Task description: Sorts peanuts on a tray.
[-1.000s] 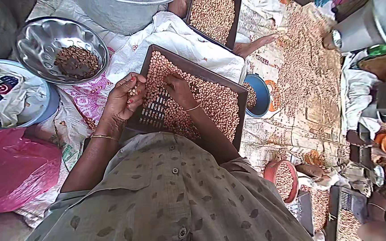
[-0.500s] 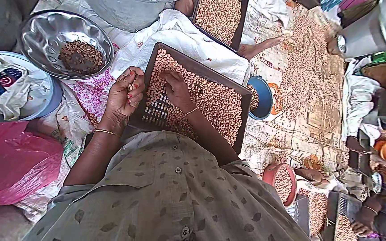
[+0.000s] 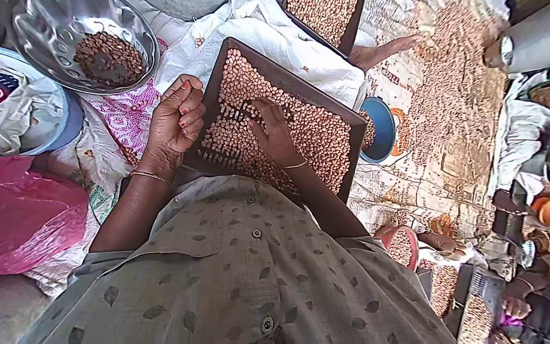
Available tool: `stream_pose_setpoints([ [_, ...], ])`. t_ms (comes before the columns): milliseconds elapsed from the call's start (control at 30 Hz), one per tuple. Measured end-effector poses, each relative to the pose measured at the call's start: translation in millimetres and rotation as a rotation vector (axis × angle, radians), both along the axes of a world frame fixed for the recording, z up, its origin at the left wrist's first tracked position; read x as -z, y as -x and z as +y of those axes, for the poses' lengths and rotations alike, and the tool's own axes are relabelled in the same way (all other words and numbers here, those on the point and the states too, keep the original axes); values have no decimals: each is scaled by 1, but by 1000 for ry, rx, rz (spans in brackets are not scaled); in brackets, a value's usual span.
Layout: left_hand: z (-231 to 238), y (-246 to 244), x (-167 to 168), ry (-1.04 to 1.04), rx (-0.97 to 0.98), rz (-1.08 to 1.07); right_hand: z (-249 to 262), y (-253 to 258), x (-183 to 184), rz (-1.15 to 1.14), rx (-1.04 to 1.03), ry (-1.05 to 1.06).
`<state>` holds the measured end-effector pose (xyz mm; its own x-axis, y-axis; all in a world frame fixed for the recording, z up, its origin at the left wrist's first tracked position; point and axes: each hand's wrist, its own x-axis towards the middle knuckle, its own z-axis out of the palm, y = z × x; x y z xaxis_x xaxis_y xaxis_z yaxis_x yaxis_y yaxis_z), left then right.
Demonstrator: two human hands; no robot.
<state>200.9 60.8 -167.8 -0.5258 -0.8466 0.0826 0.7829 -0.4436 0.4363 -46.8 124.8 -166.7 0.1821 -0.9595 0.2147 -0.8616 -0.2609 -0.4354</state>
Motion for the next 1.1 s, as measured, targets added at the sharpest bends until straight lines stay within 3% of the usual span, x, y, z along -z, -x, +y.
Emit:
stream_pose_setpoints([
  [133,1,1,1,-13,-9,6,30,10,33,421,-158,83],
  [300,0,0,1,-27,-5,30,29,66,20,568,297,-1],
  [433,-1,0,2,-3,-6,-10,24,72,-18,386,541,-56],
  [533,-1,2,0,24,-11,-51,12,35,-33,137,352,11],
  [633,-1,2,2,45,-9,-29,-5,-23,-25,-120,-97,-87],
  [733,0,-1,6,37,-20,-7,-12,-66,-9,54,-484,-264],
  [800,-1,-1,6,37,-16,-5,-17,-67,-9,126,-611,-365],
  [833,-1,-1,6,36,-10,-3,-22,-59,-11,52,-643,-370],
  [933,-2,0,5,42,12,-5,-40,-20,-32,-251,-409,-294],
  [1033,-2,2,1,36,4,-13,-61,6,-24,-44,-82,20],
  [1100,-2,3,1,32,2,0,-67,12,-5,154,-51,97],
])
